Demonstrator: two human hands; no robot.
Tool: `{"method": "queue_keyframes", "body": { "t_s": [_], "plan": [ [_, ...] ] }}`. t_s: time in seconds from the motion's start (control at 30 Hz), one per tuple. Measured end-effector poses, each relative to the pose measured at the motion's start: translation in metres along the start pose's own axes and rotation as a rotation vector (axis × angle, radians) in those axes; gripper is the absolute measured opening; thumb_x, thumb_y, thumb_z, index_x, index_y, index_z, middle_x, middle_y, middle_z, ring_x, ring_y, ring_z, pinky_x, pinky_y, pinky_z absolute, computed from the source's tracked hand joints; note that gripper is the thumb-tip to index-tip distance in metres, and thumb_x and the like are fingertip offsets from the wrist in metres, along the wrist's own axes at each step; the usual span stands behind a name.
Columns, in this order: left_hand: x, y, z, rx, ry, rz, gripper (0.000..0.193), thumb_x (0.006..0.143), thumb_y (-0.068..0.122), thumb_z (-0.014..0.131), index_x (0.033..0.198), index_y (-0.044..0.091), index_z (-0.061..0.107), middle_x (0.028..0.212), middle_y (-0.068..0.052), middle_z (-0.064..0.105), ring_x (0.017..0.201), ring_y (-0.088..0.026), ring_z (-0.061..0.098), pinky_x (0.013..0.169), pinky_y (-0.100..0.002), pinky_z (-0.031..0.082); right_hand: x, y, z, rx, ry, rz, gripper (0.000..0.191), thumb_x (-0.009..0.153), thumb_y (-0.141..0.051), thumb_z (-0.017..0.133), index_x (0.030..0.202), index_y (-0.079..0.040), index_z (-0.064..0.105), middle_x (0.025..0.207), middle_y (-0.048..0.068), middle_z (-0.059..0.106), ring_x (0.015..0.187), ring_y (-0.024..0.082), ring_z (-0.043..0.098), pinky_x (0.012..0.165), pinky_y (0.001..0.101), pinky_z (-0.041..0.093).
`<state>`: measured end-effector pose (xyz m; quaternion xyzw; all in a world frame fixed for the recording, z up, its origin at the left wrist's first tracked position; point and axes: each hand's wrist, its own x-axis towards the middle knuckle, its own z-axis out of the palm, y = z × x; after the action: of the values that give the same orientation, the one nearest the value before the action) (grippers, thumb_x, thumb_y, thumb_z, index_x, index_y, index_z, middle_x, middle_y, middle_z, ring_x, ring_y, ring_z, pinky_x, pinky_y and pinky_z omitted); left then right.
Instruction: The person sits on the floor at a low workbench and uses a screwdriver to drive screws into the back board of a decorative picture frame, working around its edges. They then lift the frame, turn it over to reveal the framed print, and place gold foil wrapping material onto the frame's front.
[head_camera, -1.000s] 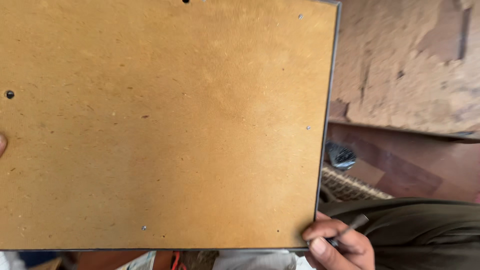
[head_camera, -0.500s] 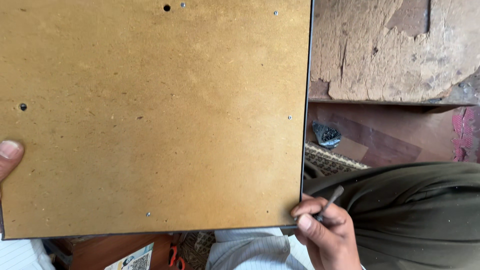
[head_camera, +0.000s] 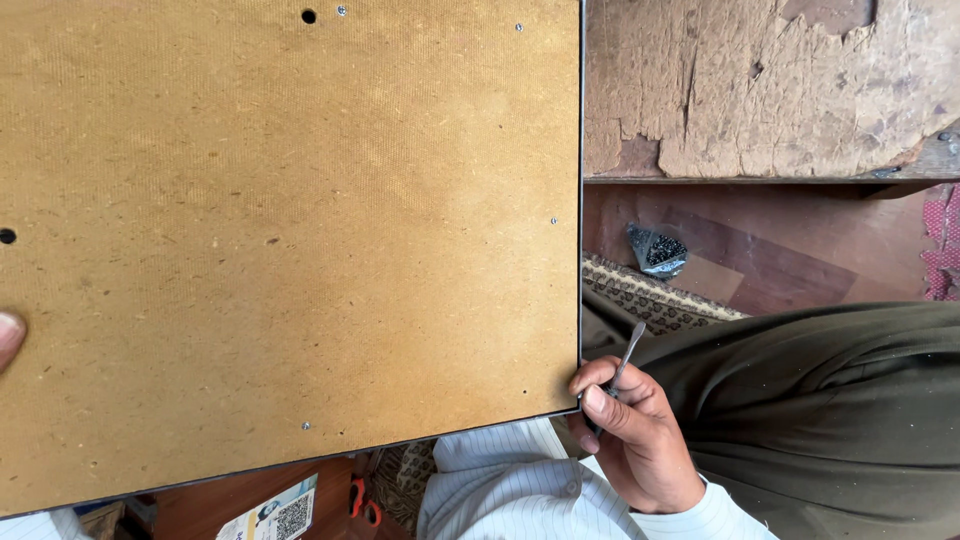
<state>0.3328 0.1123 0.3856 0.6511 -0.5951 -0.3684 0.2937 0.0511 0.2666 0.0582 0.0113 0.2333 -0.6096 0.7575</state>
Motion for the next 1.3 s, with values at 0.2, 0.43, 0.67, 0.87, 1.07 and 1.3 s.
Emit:
{"method": "queue_keyframes", "body": {
  "t_s": [0.2,0.43,0.67,0.87,1.07,1.3],
  "plan": [
    [-0.001,0.0,-0.002,0.001,0.009,0.001,0.036,0.099,0.011,0.061,0.131,-0.005,0.063,0.119,-0.016,0.072,0.101,-0.022,0.072,0.093,-0.035,0.059,0.002,0.001,0.003,0.013,0.02,0.027,0.013,0.094,-0.013,0.071,0.099,-0.002,0.068,0.081,0.002,0.061,0.064,0.013,0.05,0.056,0.0274,0.039],
    [0.003,-0.003,-0.001,-0.017,0.03,0.03,0.036,0.1,0.01,0.061,0.132,-0.006,0.063,0.121,-0.017,0.071,0.103,-0.022,0.072,0.095,-0.036,0.059,0.004,0.003,0.0,-0.044,0.077,-0.023,0.013,0.094,-0.013,0.071,0.1,-0.002,0.068,0.082,0.002,0.061,0.065,0.012,0.05,0.055,0.0281,0.039],
    [0.018,-0.031,0.02,-0.124,0.021,0.254,0.031,0.103,0.006,0.067,0.13,-0.007,0.067,0.117,-0.016,0.073,0.098,-0.017,0.07,0.094,-0.032,0.057,0.003,-0.021,-0.006,-0.158,0.254,-0.222,0.012,0.098,-0.015,0.066,0.105,-0.007,0.069,0.097,0.002,0.068,0.08,0.013,0.056,0.061,0.0301,0.042],
    [0.027,-0.052,0.026,-0.309,-0.079,0.276,0.031,0.101,0.004,0.069,0.131,-0.006,0.067,0.121,-0.01,0.073,0.105,-0.012,0.067,0.096,-0.027,0.055,-0.008,-0.035,-0.009,-0.151,0.295,-0.344,0.009,0.106,-0.015,0.064,0.109,-0.008,0.07,0.102,0.0,0.067,0.089,0.013,0.06,0.065,0.0297,0.041],
    [0.031,-0.046,0.036,-0.293,-0.092,0.279,0.034,0.1,0.004,0.069,0.132,-0.005,0.067,0.119,-0.009,0.073,0.105,-0.011,0.067,0.096,-0.027,0.054,-0.01,-0.031,-0.01,-0.146,0.339,-0.32,0.01,0.104,-0.017,0.063,0.106,-0.009,0.069,0.102,0.0,0.069,0.088,0.013,0.061,0.063,0.0294,0.041],
    [0.026,-0.045,0.027,-0.25,-0.089,0.255,0.033,0.101,0.004,0.068,0.132,-0.006,0.068,0.118,-0.009,0.074,0.103,-0.011,0.067,0.094,-0.026,0.054,-0.014,-0.028,0.002,-0.13,0.325,-0.279,0.01,0.104,-0.017,0.063,0.106,-0.009,0.069,0.108,0.0,0.068,0.089,0.012,0.059,0.062,0.0289,0.04]
  ]
}}
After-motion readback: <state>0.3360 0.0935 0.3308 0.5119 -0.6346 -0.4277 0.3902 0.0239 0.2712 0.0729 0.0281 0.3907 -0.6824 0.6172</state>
